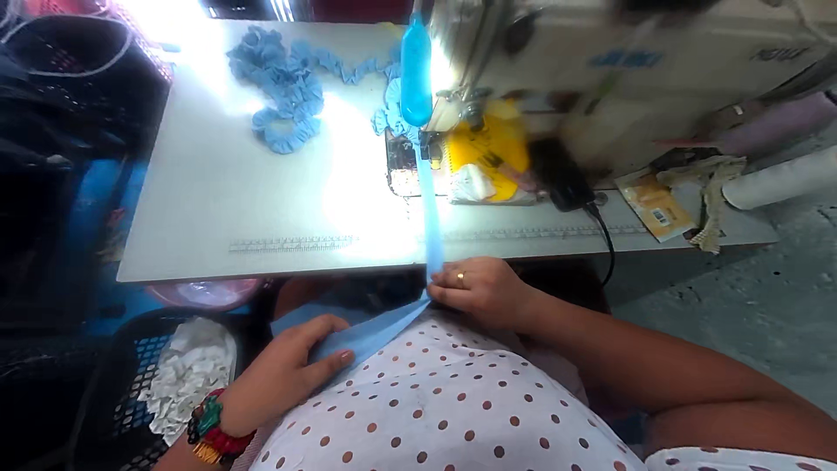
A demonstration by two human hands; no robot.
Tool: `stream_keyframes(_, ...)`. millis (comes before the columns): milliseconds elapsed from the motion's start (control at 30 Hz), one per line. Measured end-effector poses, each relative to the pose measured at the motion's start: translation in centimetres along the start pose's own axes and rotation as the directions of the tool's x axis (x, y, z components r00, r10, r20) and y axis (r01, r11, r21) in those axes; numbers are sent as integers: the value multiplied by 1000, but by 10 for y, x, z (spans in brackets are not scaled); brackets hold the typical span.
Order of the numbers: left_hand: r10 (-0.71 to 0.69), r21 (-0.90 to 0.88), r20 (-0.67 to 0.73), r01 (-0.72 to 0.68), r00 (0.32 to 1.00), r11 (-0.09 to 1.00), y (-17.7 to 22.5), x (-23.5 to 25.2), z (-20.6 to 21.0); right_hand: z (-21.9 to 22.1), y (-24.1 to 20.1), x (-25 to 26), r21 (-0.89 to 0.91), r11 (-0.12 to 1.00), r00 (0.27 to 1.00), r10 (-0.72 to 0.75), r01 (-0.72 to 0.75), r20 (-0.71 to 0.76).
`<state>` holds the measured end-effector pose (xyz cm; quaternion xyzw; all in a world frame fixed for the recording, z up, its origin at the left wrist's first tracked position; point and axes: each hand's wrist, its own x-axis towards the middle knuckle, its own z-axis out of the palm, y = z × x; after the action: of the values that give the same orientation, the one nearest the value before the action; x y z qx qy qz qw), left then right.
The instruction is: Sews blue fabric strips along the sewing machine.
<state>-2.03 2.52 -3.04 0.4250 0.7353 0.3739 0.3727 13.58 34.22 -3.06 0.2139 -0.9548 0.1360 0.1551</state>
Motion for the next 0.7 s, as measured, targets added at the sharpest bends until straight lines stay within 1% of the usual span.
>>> stream_keyframes(100,-12,-34,-71,10,997,999,-2,-4,1,4,22,5,-41,999,998,-8,6,-58)
stream_keyframes(167,3,-69,-109,-11,994,998,-3,-6,1,4,36,11,-63,998,997,-20,15,-81)
stream_keyframes(333,114,-218,-181,-153,977,964,-1,-8,-2,8,71,29,-115,993,992,16,-31,-124)
stream_keyframes(433,190,-303,-179,-238,965,923,4,-7,-6,11,90,41,-146,985,988,74,-94,-135)
stream_keyframes(533,251,-319,-164,-292,954,902,7,-9,-10,13,106,54,-173,969,980,154,-174,-125)
stream_keyframes(567,266,-273,-166,-304,949,913,8,-10,-13,13,109,58,-181,960,974,195,-214,-115)
stream_keyframes(600,275,-179,-180,-307,944,935,11,-13,-16,13,111,61,-183,949,965,240,-256,-105)
stream_keyframes(633,281,-41,-196,-294,939,955,14,-17,-19,13,113,65,-190,935,954,285,-298,-95)
stream_keyframes(667,274,126,-214,-252,937,960,19,-21,-22,13,114,69,-199,921,942,325,-335,-83)
stream_keyframes(700,260,311,-243,-179,934,934,25,-25,-22,14,114,72,-207,910,933,351,-359,-78)
